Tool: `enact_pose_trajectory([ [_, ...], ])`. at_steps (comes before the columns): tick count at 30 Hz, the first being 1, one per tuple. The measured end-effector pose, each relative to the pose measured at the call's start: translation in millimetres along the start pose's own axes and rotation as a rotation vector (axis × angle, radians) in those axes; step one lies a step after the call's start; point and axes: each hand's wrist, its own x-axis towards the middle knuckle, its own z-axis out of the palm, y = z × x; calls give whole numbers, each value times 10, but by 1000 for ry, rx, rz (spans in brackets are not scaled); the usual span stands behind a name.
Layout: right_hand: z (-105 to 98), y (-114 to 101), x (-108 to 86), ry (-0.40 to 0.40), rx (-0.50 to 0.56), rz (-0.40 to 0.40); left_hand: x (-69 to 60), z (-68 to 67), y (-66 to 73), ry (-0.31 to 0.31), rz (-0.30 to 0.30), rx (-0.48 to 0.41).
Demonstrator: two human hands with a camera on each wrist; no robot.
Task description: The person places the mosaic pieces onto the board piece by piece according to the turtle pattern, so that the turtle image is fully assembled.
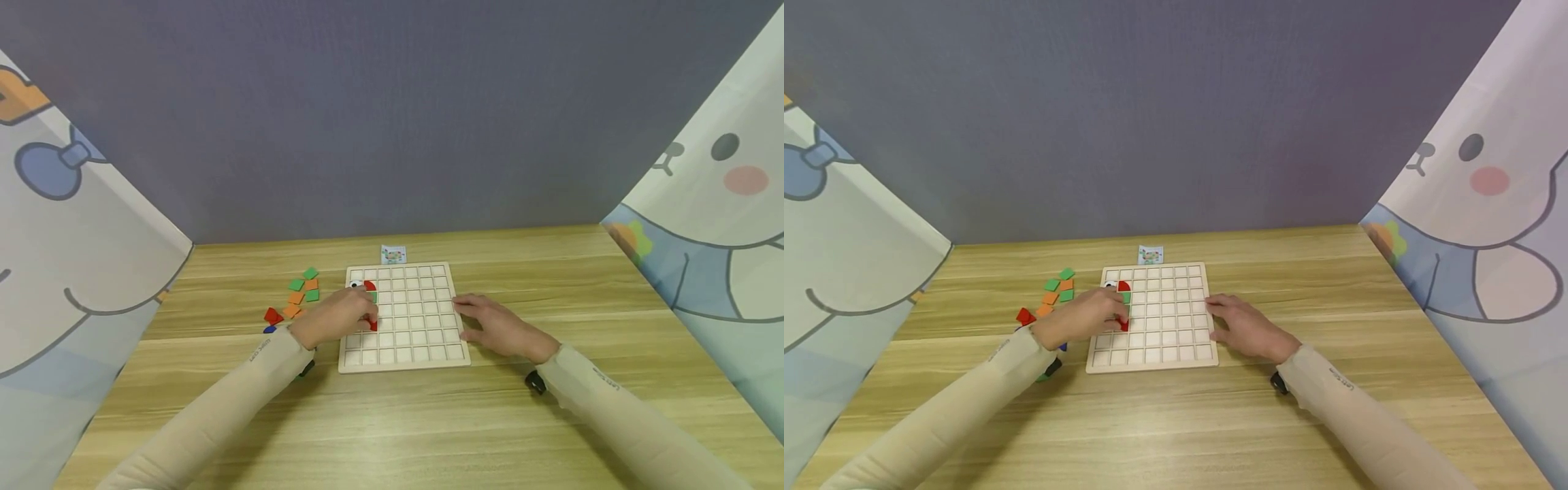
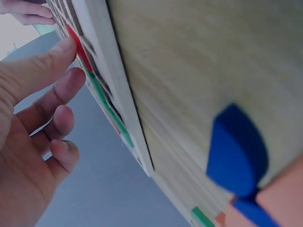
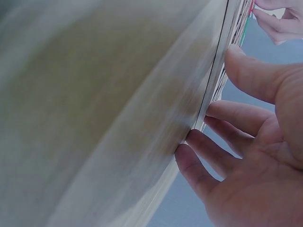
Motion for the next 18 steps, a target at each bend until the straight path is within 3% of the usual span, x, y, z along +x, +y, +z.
enact_pose_trajectory([
  [3, 2, -3, -4, 5, 1, -5, -59, -21, -32, 38, 33, 4],
  [7, -6, -14, -3, 1, 9, -3, -248, -113, -120, 80, 15, -74],
  [13, -13, -16, 7, -9, 5, 7, -667, -263, -368, 110, -98, -105],
  [18, -11, -17, 6, -11, 0, 8, -1011, -295, -606, 126, -194, -100],
])
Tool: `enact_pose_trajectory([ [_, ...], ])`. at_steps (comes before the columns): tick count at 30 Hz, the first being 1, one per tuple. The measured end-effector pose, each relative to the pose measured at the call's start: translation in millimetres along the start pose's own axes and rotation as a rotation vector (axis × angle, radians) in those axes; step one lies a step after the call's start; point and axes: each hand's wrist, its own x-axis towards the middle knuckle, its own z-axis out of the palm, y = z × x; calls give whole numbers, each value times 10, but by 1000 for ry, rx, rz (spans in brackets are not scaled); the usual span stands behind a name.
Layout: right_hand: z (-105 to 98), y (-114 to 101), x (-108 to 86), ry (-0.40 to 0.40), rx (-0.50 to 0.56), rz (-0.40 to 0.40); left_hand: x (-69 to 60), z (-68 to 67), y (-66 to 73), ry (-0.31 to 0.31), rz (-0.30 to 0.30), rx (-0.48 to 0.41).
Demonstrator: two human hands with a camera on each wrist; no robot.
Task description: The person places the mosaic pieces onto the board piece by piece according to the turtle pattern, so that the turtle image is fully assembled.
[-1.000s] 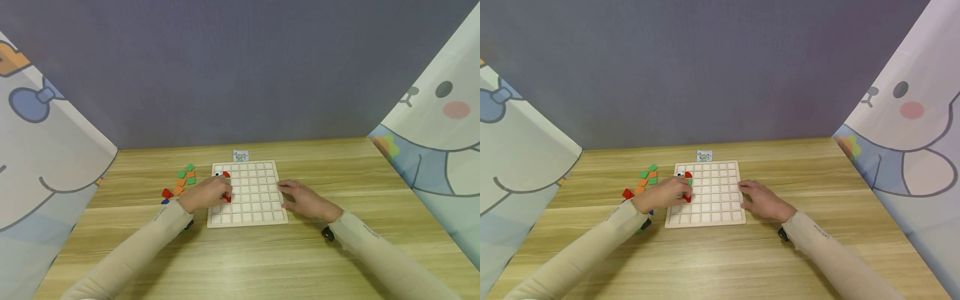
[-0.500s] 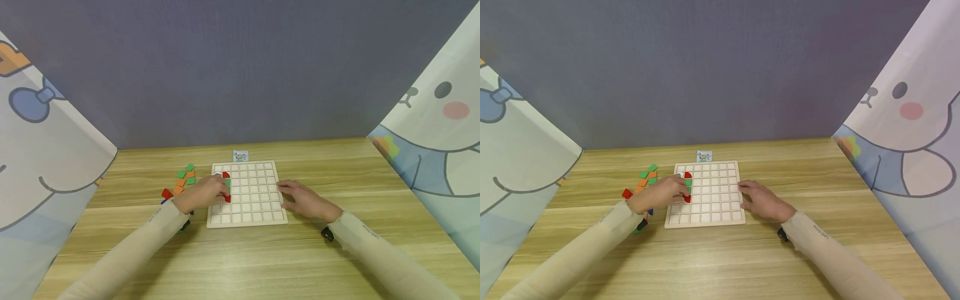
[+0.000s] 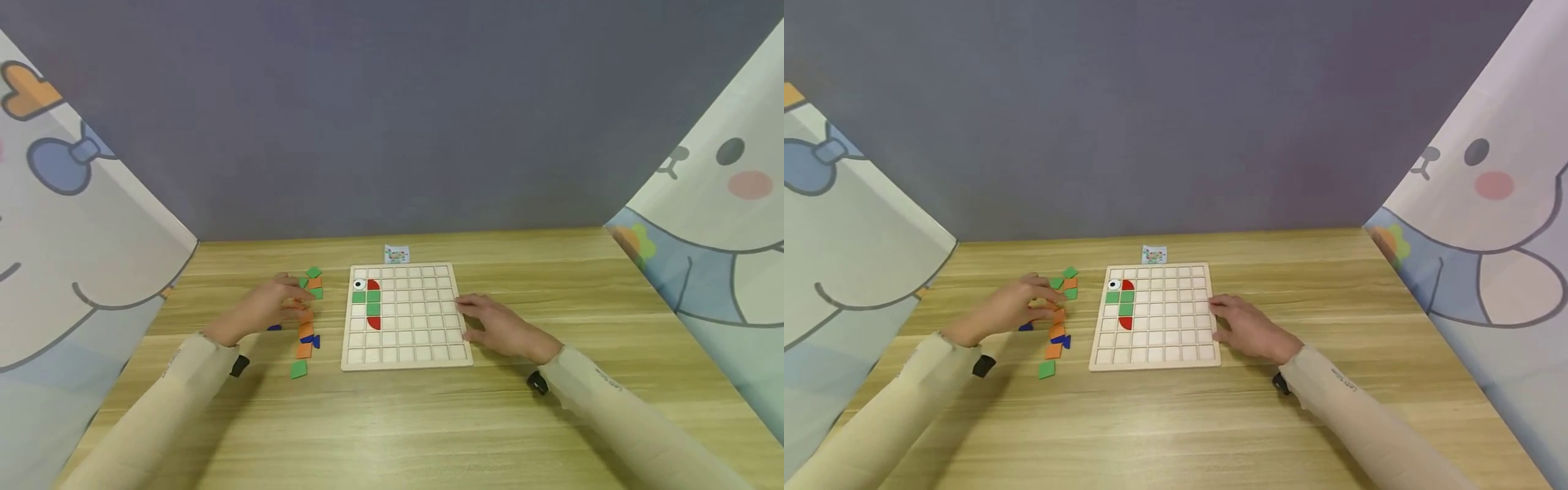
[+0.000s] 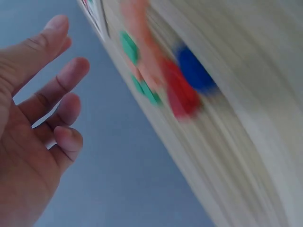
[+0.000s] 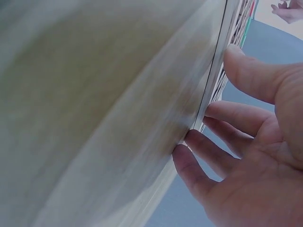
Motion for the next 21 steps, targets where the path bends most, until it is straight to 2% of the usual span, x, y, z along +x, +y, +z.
enact_pose_trajectory([
  [5, 2, -5, 3, 2, -3, -2, -215, -39, -227, -11, -46, -7],
  [9, 5, -2, -6, 7, -4, 1, -312, -41, -358, -45, -81, 19],
  [15, 7, 1, -8, 8, -1, 0, -343, -13, -456, -74, -87, 37],
  [21, 14, 1, -3, 0, 2, 4, -323, 6, -483, -82, -86, 35],
])
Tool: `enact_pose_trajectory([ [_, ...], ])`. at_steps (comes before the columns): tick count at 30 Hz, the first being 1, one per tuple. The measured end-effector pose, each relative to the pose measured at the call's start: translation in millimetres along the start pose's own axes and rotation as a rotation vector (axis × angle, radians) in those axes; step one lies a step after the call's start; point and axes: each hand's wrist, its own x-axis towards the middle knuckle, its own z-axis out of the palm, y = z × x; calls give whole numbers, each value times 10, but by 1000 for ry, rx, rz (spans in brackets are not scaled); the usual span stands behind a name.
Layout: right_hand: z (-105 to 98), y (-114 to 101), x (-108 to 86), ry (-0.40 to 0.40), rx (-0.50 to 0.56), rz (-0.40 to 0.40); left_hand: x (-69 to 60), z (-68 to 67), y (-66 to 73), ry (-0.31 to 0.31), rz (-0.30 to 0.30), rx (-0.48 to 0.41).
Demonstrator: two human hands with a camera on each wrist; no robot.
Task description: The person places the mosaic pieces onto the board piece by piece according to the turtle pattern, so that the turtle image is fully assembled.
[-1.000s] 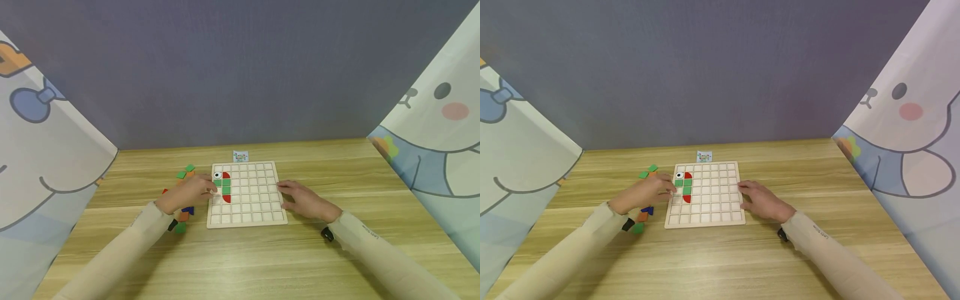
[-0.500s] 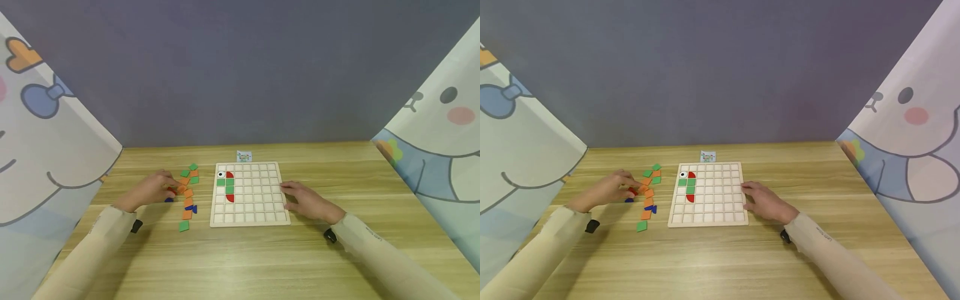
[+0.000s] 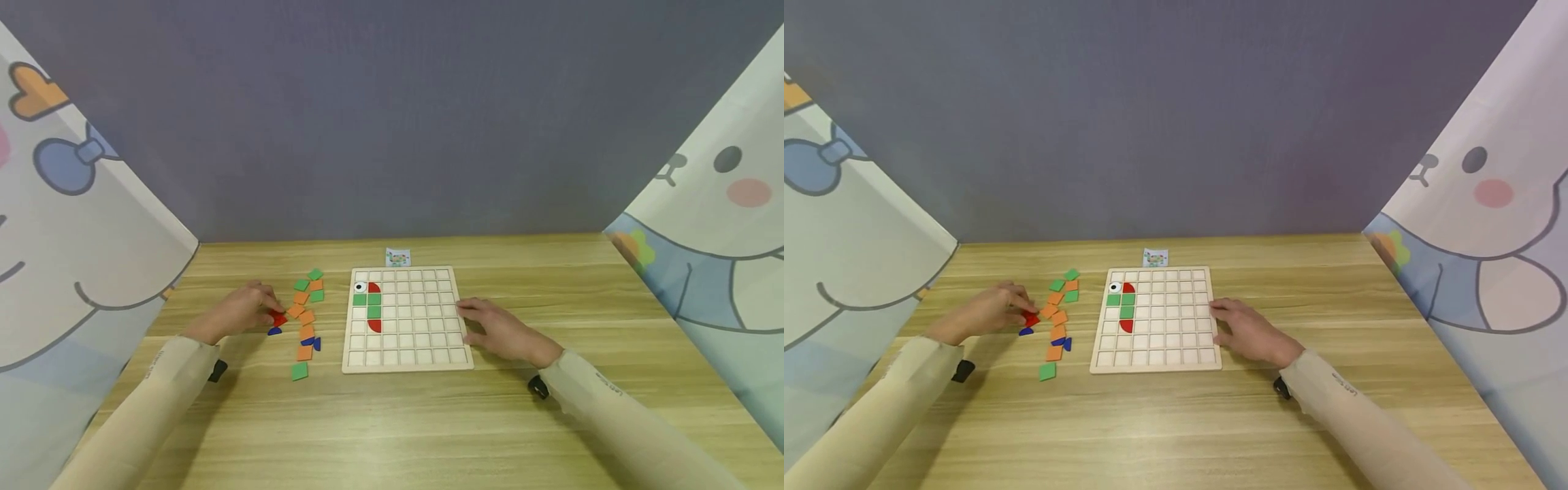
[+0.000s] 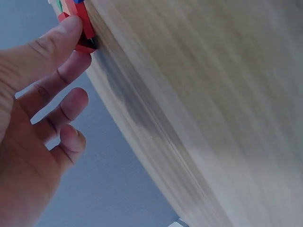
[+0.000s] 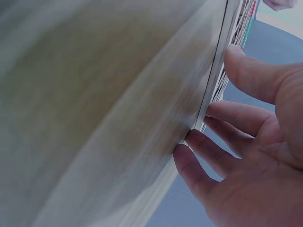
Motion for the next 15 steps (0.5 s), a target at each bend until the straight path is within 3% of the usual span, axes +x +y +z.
enact_pose_trajectory([
  [9, 10, 3, -3, 3, 1, 10, 8, -10, 8, 15, -11, -24],
  [15, 12, 7, -2, 4, -4, 4, 146, -12, 149, 65, -28, 0],
])
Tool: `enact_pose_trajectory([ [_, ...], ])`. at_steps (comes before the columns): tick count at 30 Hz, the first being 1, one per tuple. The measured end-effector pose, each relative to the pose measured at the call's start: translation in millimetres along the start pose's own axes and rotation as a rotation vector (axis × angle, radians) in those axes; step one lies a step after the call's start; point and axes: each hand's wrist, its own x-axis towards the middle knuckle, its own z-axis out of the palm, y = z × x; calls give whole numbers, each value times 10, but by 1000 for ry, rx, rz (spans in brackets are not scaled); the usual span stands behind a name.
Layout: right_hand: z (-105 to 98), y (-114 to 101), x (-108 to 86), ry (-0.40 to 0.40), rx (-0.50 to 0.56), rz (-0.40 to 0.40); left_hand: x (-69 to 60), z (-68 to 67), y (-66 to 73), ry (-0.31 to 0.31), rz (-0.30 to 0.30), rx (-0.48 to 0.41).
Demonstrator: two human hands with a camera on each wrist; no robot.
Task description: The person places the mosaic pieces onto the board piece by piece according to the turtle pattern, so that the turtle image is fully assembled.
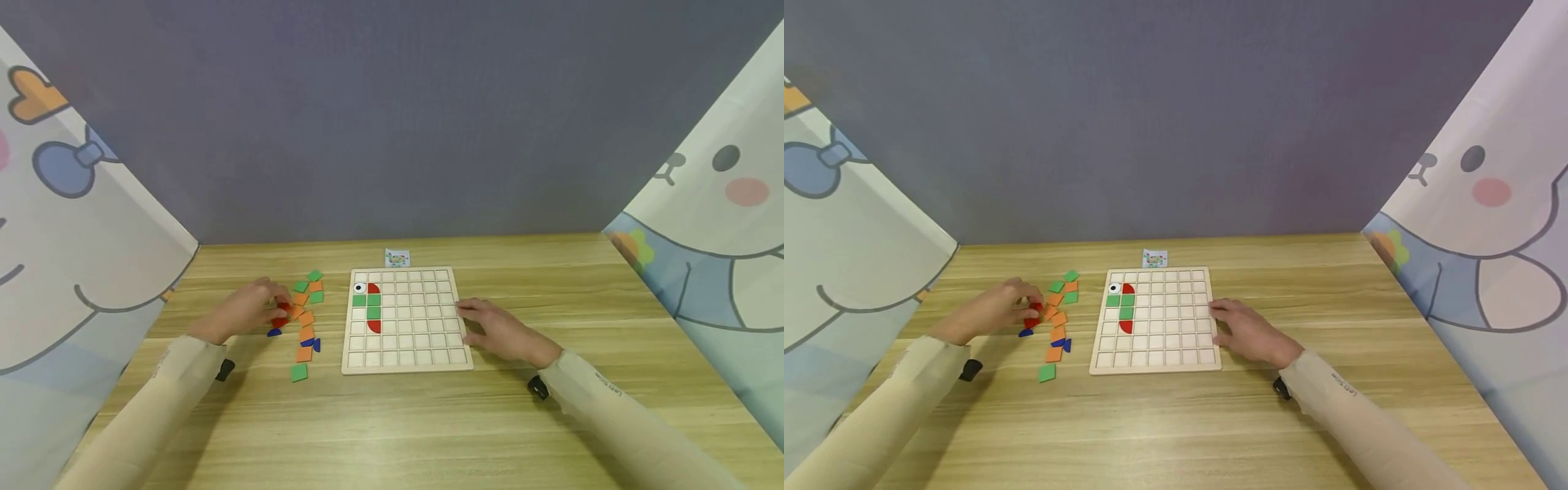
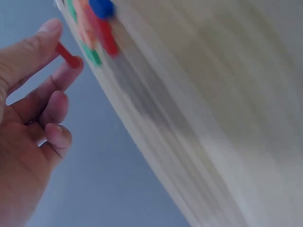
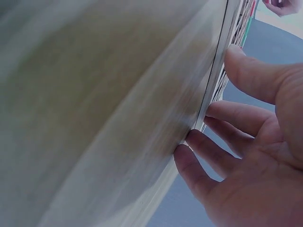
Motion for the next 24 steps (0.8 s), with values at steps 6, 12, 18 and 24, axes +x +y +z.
enact_pose_trajectory([
  [6, -5, 1, -5, -5, 6, 5, 298, 22, 333, 40, 89, 10],
  [12, 3, 10, -14, -4, 15, 0, 683, 140, 673, 73, 252, -9],
  [18, 10, 22, -8, -2, 14, -7, 973, 277, 981, 23, 253, 37],
  [24, 4, 22, 5, 9, 4, -18, 1167, 383, 1160, -10, 165, 96],
])
